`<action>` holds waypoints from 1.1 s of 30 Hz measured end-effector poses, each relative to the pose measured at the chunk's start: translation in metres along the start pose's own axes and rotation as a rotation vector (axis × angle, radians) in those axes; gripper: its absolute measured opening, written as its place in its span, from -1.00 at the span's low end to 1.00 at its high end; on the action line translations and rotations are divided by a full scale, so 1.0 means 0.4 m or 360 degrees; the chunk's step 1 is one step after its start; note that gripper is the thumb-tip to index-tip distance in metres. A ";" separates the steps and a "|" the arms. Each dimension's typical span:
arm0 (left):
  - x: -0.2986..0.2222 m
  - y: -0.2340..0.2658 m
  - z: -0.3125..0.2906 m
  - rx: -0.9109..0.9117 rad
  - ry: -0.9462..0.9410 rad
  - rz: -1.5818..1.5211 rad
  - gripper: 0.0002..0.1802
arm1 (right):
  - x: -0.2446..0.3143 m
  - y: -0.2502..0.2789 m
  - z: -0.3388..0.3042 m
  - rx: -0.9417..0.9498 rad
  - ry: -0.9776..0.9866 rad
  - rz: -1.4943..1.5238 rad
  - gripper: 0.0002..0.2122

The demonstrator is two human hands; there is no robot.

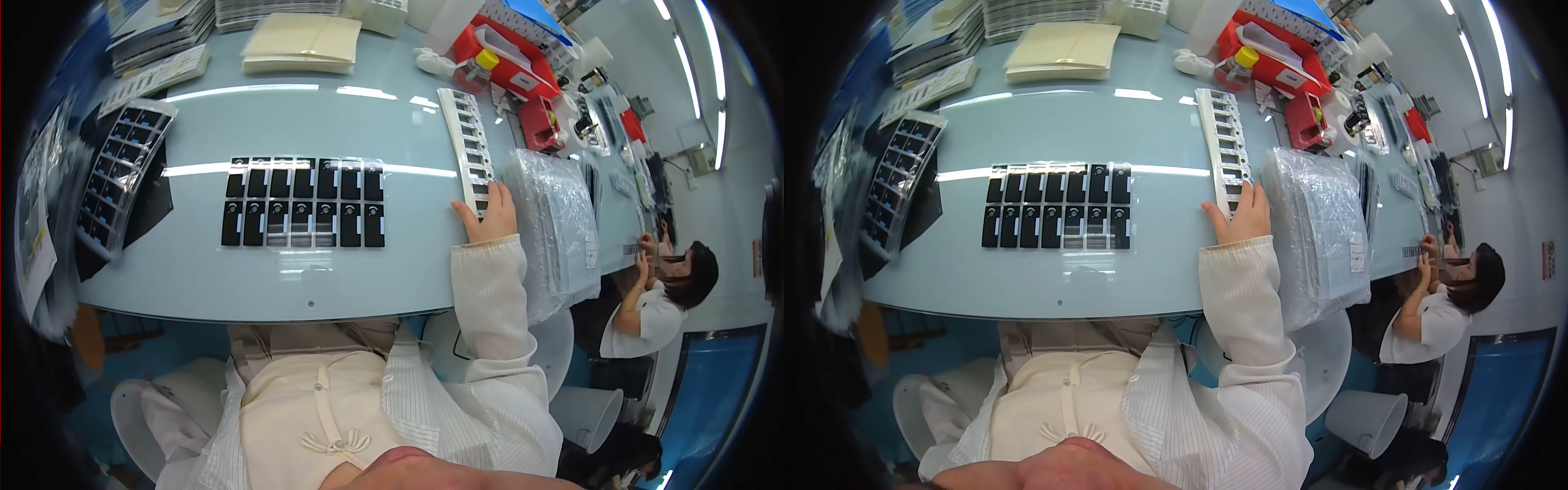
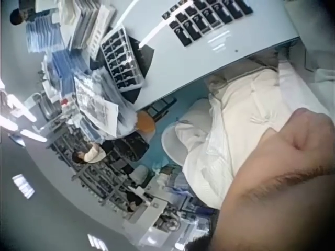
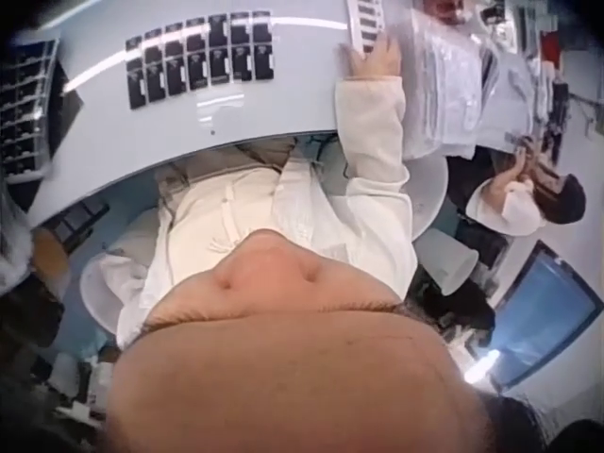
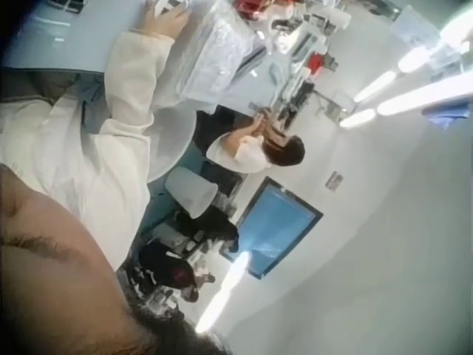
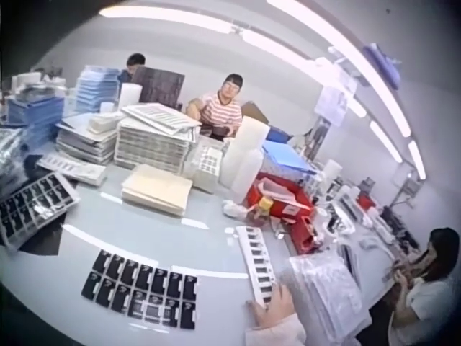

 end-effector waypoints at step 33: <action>-0.049 0.297 0.199 -0.1870 -0.0906 -0.0113 -0.55 | -0.019 0.035 -0.014 -0.0112 -0.0146 -0.0304 -0.30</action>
Point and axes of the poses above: each hand's wrist, its own z-axis towards the middle knuckle, its own y-axis out of the back of the hand, x = y × z, the point moved 9 cm from there along z, towards the middle knuckle, and after that the axes turned 1 degree about x, right-handed, at the moved point
